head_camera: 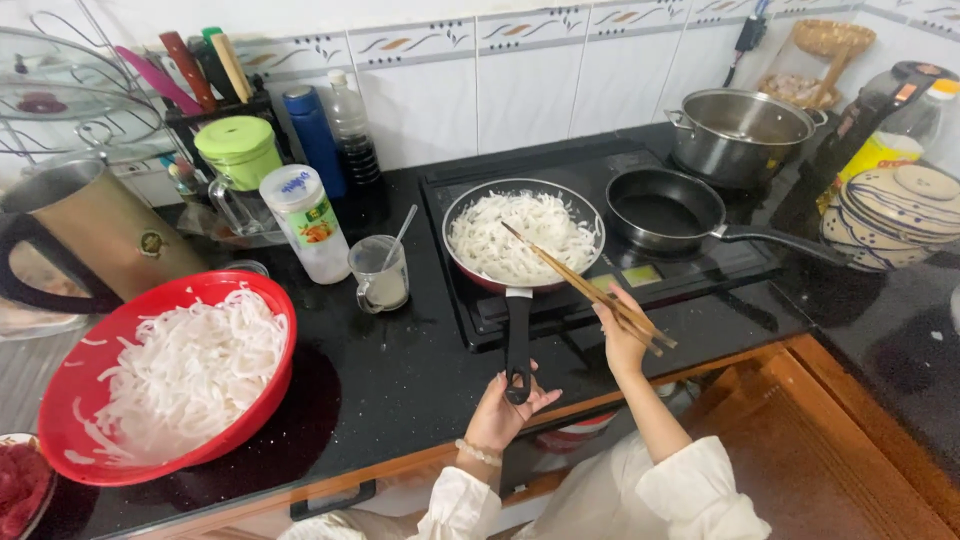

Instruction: The person is stirring white noodles in a frying pan on a stovetop using chopsticks.

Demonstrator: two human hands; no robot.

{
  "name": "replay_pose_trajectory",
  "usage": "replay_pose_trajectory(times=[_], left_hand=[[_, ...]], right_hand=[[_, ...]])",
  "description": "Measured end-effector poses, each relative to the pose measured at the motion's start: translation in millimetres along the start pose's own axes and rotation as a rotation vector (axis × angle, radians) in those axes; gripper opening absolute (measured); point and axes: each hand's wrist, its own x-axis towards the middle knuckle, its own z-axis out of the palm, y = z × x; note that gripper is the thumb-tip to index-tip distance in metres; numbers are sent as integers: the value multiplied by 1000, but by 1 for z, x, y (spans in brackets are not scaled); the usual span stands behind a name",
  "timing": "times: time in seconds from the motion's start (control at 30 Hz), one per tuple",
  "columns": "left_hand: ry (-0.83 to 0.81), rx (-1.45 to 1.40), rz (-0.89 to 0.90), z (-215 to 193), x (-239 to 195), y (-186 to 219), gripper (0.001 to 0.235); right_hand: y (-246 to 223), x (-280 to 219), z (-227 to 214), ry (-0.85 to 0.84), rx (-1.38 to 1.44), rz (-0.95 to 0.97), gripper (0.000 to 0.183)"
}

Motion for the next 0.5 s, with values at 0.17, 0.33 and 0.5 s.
replay_pose_trajectory(times=[0.17, 0.33, 0.5], left_hand=[[-70, 184, 69, -26, 5, -10, 56], [-111, 200, 4, 0, -10, -8, 64], [-117, 417, -179, -26, -97, -34, 69]], right_hand=[[7, -1, 1, 22, 160, 190, 41], [3, -6, -2, 50, 197, 171, 31], [16, -3, -1, 91, 246, 141, 23]])
